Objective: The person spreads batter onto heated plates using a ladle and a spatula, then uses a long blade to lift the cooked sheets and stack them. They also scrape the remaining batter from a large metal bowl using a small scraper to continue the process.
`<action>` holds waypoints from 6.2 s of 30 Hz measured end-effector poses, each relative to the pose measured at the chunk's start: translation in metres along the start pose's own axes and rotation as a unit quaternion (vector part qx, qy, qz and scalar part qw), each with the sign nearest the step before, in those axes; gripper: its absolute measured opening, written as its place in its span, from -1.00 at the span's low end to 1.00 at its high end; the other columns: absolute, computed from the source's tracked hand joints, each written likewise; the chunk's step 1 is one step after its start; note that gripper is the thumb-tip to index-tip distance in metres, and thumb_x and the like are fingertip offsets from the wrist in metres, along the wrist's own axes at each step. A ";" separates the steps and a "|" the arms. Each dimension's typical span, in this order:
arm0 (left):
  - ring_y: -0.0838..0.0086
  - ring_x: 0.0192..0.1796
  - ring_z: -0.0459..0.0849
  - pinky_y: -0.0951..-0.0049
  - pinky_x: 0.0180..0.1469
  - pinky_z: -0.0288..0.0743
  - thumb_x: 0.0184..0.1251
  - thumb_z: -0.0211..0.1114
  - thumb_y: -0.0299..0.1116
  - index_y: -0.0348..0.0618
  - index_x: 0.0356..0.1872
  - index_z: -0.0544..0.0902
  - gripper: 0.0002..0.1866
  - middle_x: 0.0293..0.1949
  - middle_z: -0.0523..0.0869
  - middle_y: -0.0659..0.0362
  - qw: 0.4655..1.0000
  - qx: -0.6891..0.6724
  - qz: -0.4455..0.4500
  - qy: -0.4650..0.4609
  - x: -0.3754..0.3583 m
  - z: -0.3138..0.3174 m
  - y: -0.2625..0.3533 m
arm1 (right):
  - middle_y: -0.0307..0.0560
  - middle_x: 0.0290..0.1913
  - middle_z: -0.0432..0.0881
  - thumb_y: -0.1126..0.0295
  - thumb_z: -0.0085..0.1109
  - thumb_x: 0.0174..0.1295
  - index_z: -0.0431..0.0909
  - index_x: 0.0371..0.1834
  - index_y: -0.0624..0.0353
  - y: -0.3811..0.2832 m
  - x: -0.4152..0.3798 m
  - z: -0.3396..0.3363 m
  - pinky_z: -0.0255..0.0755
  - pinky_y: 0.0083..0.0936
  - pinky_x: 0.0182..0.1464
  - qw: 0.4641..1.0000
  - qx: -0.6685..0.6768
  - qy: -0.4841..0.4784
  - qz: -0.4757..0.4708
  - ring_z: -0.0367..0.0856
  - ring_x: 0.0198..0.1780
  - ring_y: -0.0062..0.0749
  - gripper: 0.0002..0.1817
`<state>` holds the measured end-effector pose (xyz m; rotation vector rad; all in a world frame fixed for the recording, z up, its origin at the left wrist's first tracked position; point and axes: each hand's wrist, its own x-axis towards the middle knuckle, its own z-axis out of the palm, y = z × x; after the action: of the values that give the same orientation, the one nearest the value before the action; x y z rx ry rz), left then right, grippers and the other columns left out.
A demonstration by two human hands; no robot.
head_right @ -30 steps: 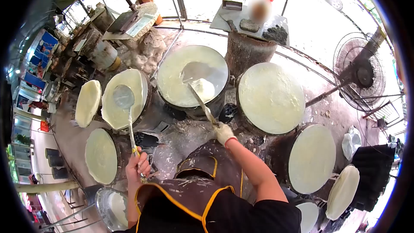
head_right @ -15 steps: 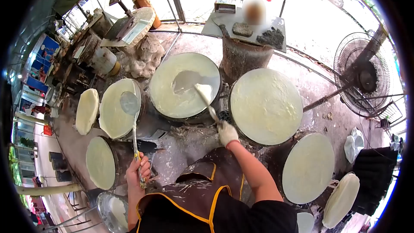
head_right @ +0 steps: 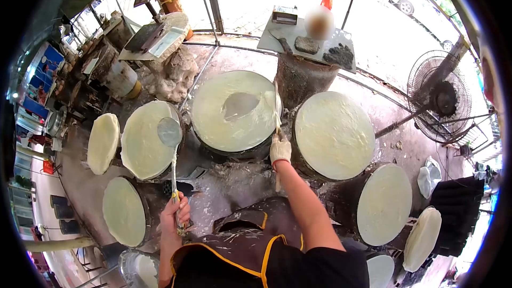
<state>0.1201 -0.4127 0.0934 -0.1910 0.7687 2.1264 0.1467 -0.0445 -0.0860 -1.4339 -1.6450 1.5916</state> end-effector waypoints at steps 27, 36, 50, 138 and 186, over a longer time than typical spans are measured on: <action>0.56 -0.56 0.32 0.60 -0.59 0.22 0.20 0.16 -0.52 -0.21 -0.19 0.39 -0.81 -0.47 0.41 0.17 0.994 0.032 -0.093 0.056 0.015 -0.023 0.015 | -0.13 -0.52 0.61 0.23 0.09 0.22 0.57 0.02 0.14 0.076 0.021 0.059 0.41 -0.50 -0.49 0.983 -0.014 0.005 -0.180 0.52 -0.56 -0.43 -0.64; 0.58 -0.60 0.31 0.64 -0.65 0.19 0.24 0.10 -0.51 -0.20 -0.19 0.38 -0.85 -0.47 0.41 0.17 0.990 0.012 -0.121 0.065 0.029 -0.010 -0.010 | 0.19 -0.17 0.62 0.05 0.01 0.23 0.57 0.00 0.09 -0.022 0.023 0.007 0.45 -0.31 -0.02 0.960 -0.228 -0.116 -0.112 0.62 -0.09 -0.07 -0.57; 0.67 -0.72 0.25 0.63 -0.72 0.14 0.38 0.04 -0.34 -0.13 -0.42 0.36 -0.83 -0.57 0.39 0.28 0.979 0.073 -0.123 0.145 0.038 0.000 -0.053 | -0.16 -0.49 0.63 0.29 0.11 0.18 0.57 0.02 0.16 -0.032 0.057 -0.010 0.42 -0.49 -0.39 0.923 -0.148 -0.330 -0.131 0.57 -0.44 -0.49 -0.65; 0.73 -0.70 0.20 0.72 -0.76 0.07 0.26 0.04 -0.52 -0.20 -0.22 0.44 -0.90 -0.58 0.34 0.30 0.721 -0.285 0.425 0.468 -0.299 -0.219 0.179 | -0.03 -0.27 0.63 0.32 -0.14 0.22 0.58 -0.22 0.00 -0.320 -0.419 0.696 0.54 -0.25 -0.25 0.422 -0.393 -0.227 -0.785 0.66 -0.25 -0.16 -0.76; -0.03 -0.05 0.60 0.15 -0.07 0.49 0.15 0.03 -0.36 -0.32 -0.19 0.45 -0.74 -0.22 0.62 -0.23 0.690 0.053 0.065 0.719 -0.467 -0.540 0.024 | -0.12 -0.53 0.53 0.38 -0.04 0.30 0.54 -0.05 0.17 0.228 -0.756 0.436 0.30 -0.50 -0.61 0.467 -0.499 -0.725 0.085 0.44 -0.63 -0.41 -0.76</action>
<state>0.3269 -1.0537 -0.1460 -1.9273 1.7554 1.6826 0.1352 -0.9441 -0.1457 0.0860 -3.9782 2.1457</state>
